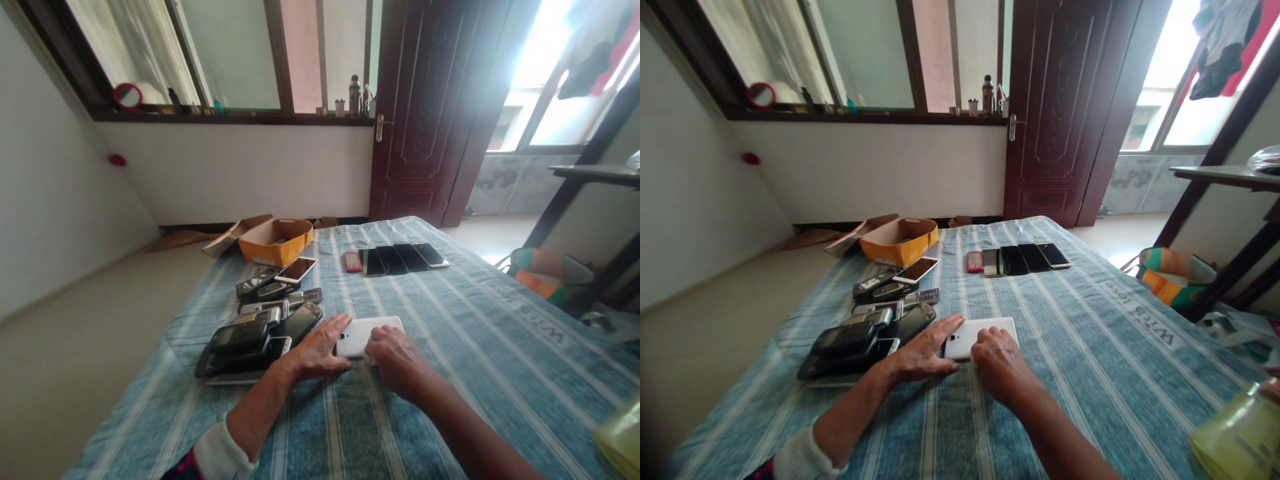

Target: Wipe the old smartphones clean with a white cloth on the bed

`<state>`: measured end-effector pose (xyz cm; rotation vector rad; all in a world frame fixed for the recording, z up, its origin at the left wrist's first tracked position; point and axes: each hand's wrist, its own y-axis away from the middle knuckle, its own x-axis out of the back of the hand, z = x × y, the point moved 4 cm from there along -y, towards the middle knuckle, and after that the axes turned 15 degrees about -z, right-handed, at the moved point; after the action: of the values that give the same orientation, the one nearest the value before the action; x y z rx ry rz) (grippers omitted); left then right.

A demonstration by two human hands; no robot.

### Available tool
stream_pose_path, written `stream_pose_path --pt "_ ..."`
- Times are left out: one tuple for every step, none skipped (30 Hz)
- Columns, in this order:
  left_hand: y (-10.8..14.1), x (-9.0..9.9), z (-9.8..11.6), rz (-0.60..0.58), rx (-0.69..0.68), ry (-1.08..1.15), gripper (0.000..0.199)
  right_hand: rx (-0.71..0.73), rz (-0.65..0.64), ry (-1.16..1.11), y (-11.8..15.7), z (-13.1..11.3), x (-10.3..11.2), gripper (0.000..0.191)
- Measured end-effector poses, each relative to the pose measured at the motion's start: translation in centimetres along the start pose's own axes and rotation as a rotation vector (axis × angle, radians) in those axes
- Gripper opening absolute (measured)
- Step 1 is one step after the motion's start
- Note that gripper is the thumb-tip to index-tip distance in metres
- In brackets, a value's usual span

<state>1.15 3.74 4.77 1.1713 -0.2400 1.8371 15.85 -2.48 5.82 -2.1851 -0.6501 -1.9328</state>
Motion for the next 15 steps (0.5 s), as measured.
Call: stream_pose_path --pt "0.0 0.0 -0.1 -0.002 0.004 -0.005 0.089 0.012 0.007 0.007 0.0 -0.5 0.0 0.021" --pt "-0.1 -0.1 -0.2 -0.006 0.008 -0.014 0.088 0.030 0.013 0.010 0.0 -1.1 -0.1 0.021" --pt "-0.2 -0.2 -0.2 -0.008 0.013 -0.026 0.087 0.050 0.019 0.010 -0.1 -1.6 -0.2 0.021" --pt "-0.2 -0.2 -0.3 -0.007 0.014 -0.040 0.086 0.073 0.024 0.008 -0.1 -2.0 -0.3 0.020" --pt "-0.3 -0.3 -0.4 -0.003 0.013 -0.052 0.084 0.097 0.027 0.003 -0.1 -2.4 -0.3 0.019" --pt "-0.3 -0.3 -0.4 0.003 0.010 -0.061 0.081 0.118 0.033 -0.004 -0.1 -2.6 -0.4 0.018" --pt "-0.3 -0.3 -0.4 0.008 0.008 -0.066 0.080 0.133 0.044 -0.011 -0.1 -2.6 -0.4 0.017" --pt "-0.3 -0.3 -0.4 0.009 0.006 -0.066 0.079 0.134 0.062 -0.016 -0.1 -2.5 -0.4 0.016" --pt "-0.3 -0.3 -0.4 0.006 0.005 -0.061 0.079 0.124 0.085 -0.017 0.0 -2.3 -0.3 0.015" --pt "-0.3 -0.3 -0.3 0.000 0.004 -0.053 0.080 0.106 0.109 -0.016 0.0 -2.1 -0.1 0.014" --pt "-0.3 -0.2 -0.3 -0.005 0.004 -0.045 0.082 0.084 0.130 -0.013 0.0 -1.8 0.1 0.014" --pt "-0.2 -0.2 -0.2 -0.009 0.003 -0.037 0.083 0.063 0.143 -0.006 0.0 -1.6 0.2 0.014" --pt "-0.2 -0.1 -0.2 -0.013 0.004 -0.032 0.084 0.050 0.142 0.002 0.0 -1.4 0.3 0.015" --pt "-0.2 -0.1 -0.2 -0.015 0.006 -0.028 0.085 0.043 0.132 0.011 -0.1 -1.3 0.3 0.015" --pt "-0.2 -0.1 -0.2 -0.016 0.008 -0.026 0.086 0.038 0.115 0.021 -0.1 -1.2 0.3 0.016"
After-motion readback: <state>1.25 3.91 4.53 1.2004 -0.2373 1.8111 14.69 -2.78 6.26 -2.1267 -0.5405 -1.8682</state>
